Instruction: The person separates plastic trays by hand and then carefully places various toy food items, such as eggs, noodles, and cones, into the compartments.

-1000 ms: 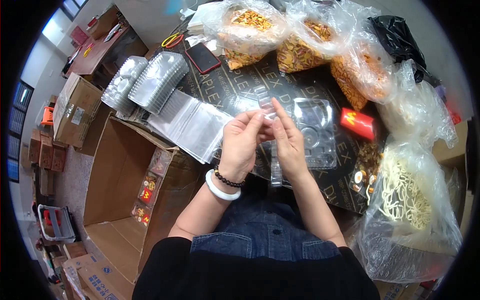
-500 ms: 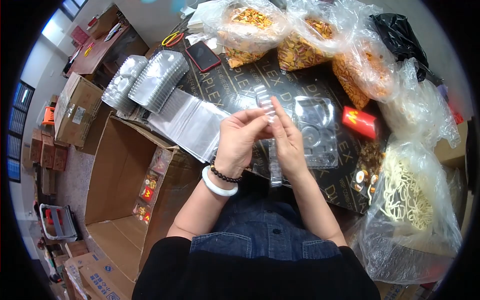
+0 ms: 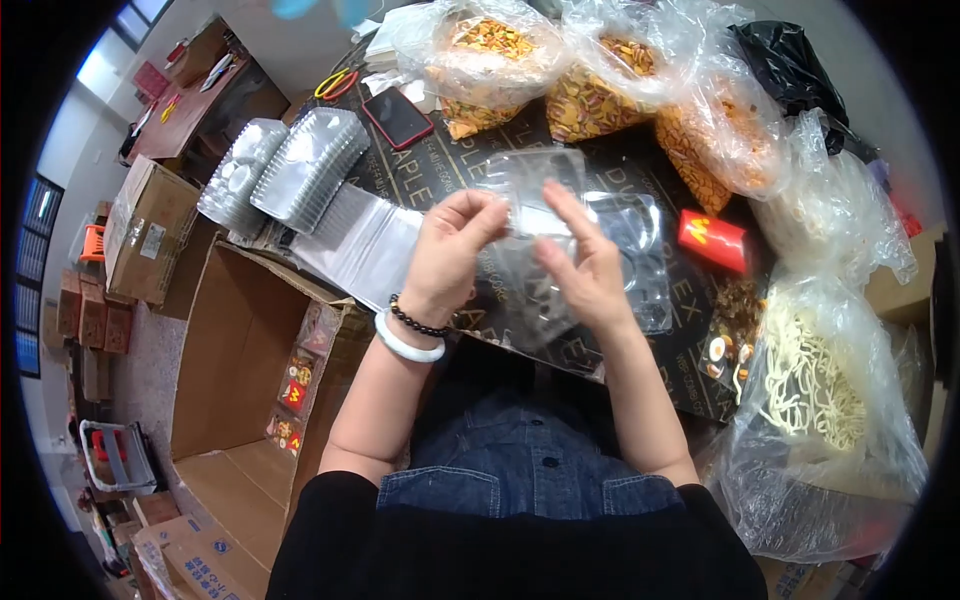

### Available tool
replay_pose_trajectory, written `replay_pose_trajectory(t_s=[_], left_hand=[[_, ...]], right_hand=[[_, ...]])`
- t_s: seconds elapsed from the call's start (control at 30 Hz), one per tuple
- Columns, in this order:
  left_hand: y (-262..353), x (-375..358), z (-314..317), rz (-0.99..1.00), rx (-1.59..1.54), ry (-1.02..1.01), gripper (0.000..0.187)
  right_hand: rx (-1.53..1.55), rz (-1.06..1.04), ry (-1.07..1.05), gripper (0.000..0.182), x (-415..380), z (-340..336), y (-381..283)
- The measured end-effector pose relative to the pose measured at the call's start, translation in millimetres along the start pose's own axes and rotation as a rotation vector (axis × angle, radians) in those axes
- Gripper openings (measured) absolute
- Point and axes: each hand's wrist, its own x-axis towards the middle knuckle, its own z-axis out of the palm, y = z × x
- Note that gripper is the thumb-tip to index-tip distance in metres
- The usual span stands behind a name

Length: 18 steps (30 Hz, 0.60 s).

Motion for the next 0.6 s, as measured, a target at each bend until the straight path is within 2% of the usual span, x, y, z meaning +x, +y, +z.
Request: replay_pose_trajectory(t_s=[0.03,0.1,0.13,0.2,0.23,0.27,0.33,0.37,0.4,0.43,0.5,0.53,0.57,0.6], left_hand=[[4,0,-1,-0.003,-0.091,0.022,0.008],[9,0,-12,-0.033,-0.247,0.004,0.01],[8,1,-17,-0.033,-0.299,-0.049,0.01],[1,1,-21,-0.055,-0.343,-0.076,0.011],[-4,1,-20,-0.085,-0.223,0.069,0.01],[-9,2,-17,-0.116,-0.101,0.217,0.009],[-33,1,-13,0.32,0.488,0.417,0.024],[-35,-3,1,0.536,0.73,0.49,0.031],[-32,-8,16,0.575,0.708,0.359,0.036],[-32,-12,25,0.597,0.851,0.192,0.033],[-43,-14,40,0.644,0.913,0.193,0.034],[-45,-14,47,0.479,0.65,0.205,0.034],[-45,-13,48,0.484,0.654,0.211,0.034],[-45,-12,49,0.381,0.453,0.209,0.034]], right_hand=[[-0.148,0.004,0.138,0.054,2,-10,-7],[0.03,0.201,0.33,0.055,6,-22,14],[0.307,0.41,0.36,0.051,9,-24,-6],[0.615,0.65,0.114,0.042,5,-38,-7],[0.552,0.616,0.159,0.032,5,-32,-12],[0.55,0.616,0.163,0.032,4,-27,-8],[0.383,0.39,0.341,0.027,1,-15,2],[0.367,0.418,0.35,0.025,0,-13,-3],[0.351,0.363,0.336,0.024,0,-6,-5],[0.335,0.311,0.32,0.023,-2,2,-7],[0.263,0.163,0.292,0.024,-5,12,-7],[0.262,0.093,0.285,0.023,-4,15,-8],[0.154,0.096,0.263,0.017,-3,12,-12],[0.156,0.094,0.259,0.017,-3,11,-10]])
